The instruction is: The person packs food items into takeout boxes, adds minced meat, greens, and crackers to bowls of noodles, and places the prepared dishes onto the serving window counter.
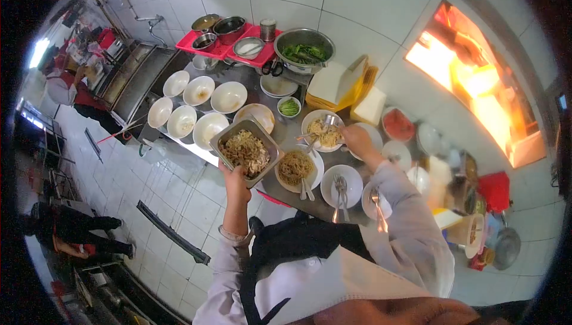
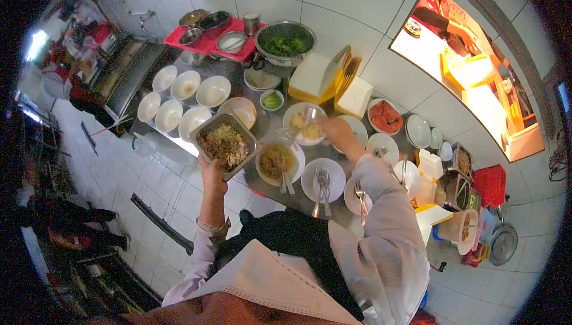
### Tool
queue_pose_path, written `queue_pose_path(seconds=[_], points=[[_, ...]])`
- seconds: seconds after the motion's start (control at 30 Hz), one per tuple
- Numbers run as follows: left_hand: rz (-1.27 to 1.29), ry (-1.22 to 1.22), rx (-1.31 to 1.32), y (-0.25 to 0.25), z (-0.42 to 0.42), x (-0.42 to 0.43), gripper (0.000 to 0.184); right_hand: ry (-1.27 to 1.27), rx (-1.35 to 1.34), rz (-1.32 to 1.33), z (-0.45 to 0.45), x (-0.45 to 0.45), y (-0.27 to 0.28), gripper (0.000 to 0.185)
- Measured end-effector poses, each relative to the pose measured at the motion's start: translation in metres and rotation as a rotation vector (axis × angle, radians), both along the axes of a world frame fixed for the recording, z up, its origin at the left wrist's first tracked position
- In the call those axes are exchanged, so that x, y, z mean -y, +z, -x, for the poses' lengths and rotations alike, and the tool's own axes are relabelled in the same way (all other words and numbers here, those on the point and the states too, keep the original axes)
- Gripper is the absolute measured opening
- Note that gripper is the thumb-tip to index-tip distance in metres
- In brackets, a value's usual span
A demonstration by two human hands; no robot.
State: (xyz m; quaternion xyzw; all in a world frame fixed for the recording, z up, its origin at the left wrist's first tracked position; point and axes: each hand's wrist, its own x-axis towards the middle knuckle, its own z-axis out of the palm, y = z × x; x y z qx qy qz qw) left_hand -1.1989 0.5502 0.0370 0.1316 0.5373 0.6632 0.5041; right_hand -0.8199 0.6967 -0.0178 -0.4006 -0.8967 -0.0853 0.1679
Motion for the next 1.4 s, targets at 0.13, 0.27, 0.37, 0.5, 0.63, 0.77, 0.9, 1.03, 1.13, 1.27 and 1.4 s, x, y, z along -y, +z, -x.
queue_pose_path(seconds=[0.13, 0.27, 0.37, 0.5, 0.63, 0.77, 0.9, 1.03, 1.13, 1.27, 1.4], points=[[-0.003, 0.007, -0.01, -0.003, 0.004, 0.006, 0.085, -0.199, -0.058, 0.087, 0.016, -0.003, 0.007, 0.022], [-0.018, -0.002, -0.006, -0.013, 0.005, 0.014, 0.086, -0.235, -0.14, 0.302, 0.026, -0.007, -0.003, 0.018], [0.001, 0.011, -0.005, 0.001, 0.004, 0.021, 0.085, -0.335, -0.248, 0.306, 0.027, 0.003, 0.013, 0.019], [-0.012, 0.016, 0.013, -0.003, 0.002, 0.027, 0.084, -0.075, -0.044, 0.032, 0.005, 0.014, -0.003, 0.025], [0.034, 0.013, 0.031, 0.013, -0.008, 0.037, 0.085, 0.138, 0.093, -0.127, -0.005, -0.002, -0.012, 0.031], [0.034, 0.013, 0.017, 0.006, -0.004, 0.033, 0.086, 0.228, 0.051, -0.203, -0.01, -0.014, -0.01, 0.032], [0.004, 0.021, 0.012, -0.009, -0.005, 0.037, 0.087, 0.298, 0.123, -0.221, -0.009, -0.022, -0.007, 0.029], [0.028, 0.029, -0.017, 0.0, -0.009, 0.043, 0.088, 0.34, 0.056, -0.201, -0.006, -0.011, -0.004, 0.026], [0.059, 0.032, -0.023, 0.001, -0.014, 0.049, 0.089, 0.232, 0.012, -0.291, -0.006, -0.005, -0.004, 0.027], [-0.018, 0.043, -0.021, 0.0, -0.012, 0.046, 0.089, 0.049, 0.034, -0.119, -0.003, -0.008, -0.002, 0.023], [-0.009, 0.064, 0.016, 0.005, -0.016, 0.049, 0.089, -0.322, -0.275, 0.224, 0.007, -0.015, -0.013, 0.023]])
